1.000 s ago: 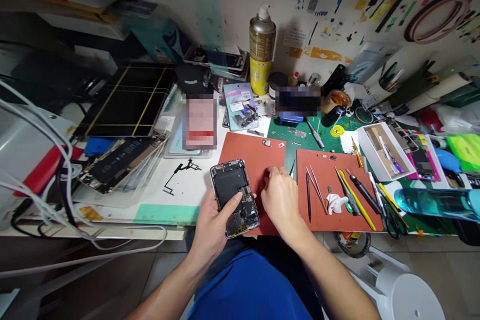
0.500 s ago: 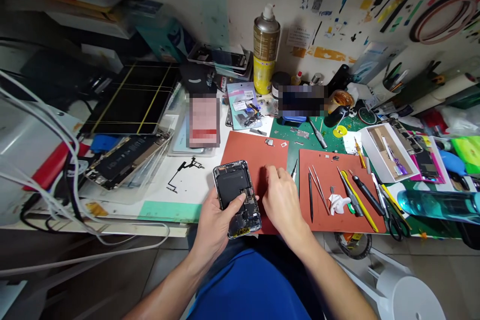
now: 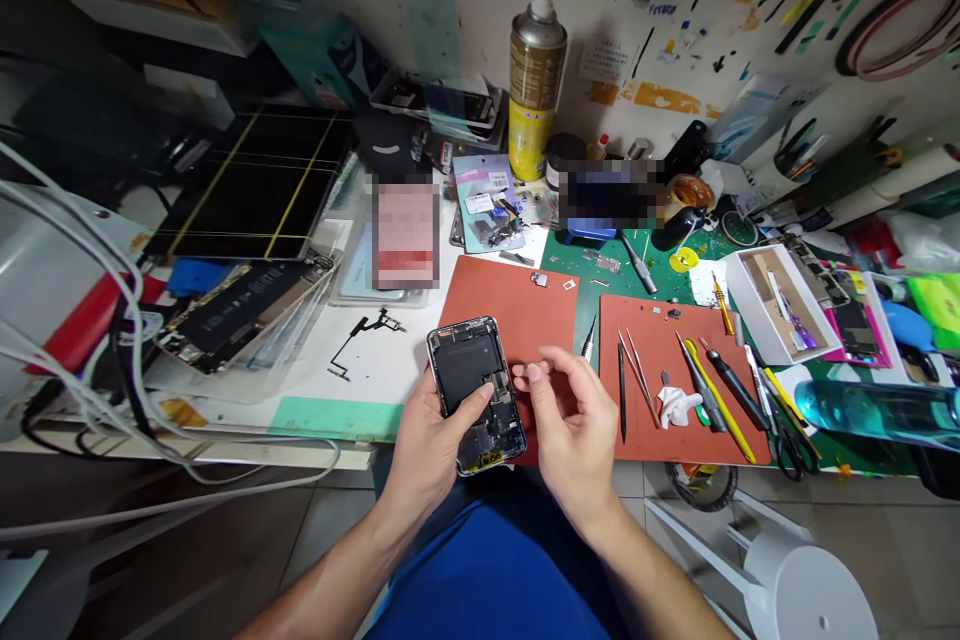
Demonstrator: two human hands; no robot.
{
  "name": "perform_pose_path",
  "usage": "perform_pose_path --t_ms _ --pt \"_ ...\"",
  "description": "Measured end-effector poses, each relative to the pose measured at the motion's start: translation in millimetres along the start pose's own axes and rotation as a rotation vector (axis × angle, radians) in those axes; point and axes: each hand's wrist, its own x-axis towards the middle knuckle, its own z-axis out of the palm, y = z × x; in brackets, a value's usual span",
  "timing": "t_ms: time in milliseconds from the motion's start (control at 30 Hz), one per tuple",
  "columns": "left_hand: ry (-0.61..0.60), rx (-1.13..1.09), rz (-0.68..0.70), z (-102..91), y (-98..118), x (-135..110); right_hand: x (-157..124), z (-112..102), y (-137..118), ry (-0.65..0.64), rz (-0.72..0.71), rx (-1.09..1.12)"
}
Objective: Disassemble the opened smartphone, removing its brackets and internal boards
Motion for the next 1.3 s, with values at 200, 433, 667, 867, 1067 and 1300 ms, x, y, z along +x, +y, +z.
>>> perform_pose_path --t_ms 200,433,667,867,1067,1300 --pt "0.004 0.005 0.027 -0.8 -0.4 -1.9 -8.6 8.0 13.4 0.057 -0.099 -0.052" --pt "0.023 0.023 0.046 0.3 -1.2 -1.1 -19.9 12.9 24.2 0.116 -0.258 -0.152" --pt "0.038 0.069 0.067 2.8 0.4 -1.9 -20.4 12.9 26.8 0.119 -0.423 -0.271" --pt "0.051 0.087 0.067 3.1 1.8 -2.4 -19.2 13.5 26.7 0.104 -0.456 -0.29" --pt "0.045 0.122 0.087 3.5 2.1 -2.7 -16.6 14.3 26.1 0.083 -0.5 -0.322" --pt "0.051 0.151 0.115 6.0 6.0 -3.6 -17.0 13.6 23.2 0.073 -0.61 -0.404"
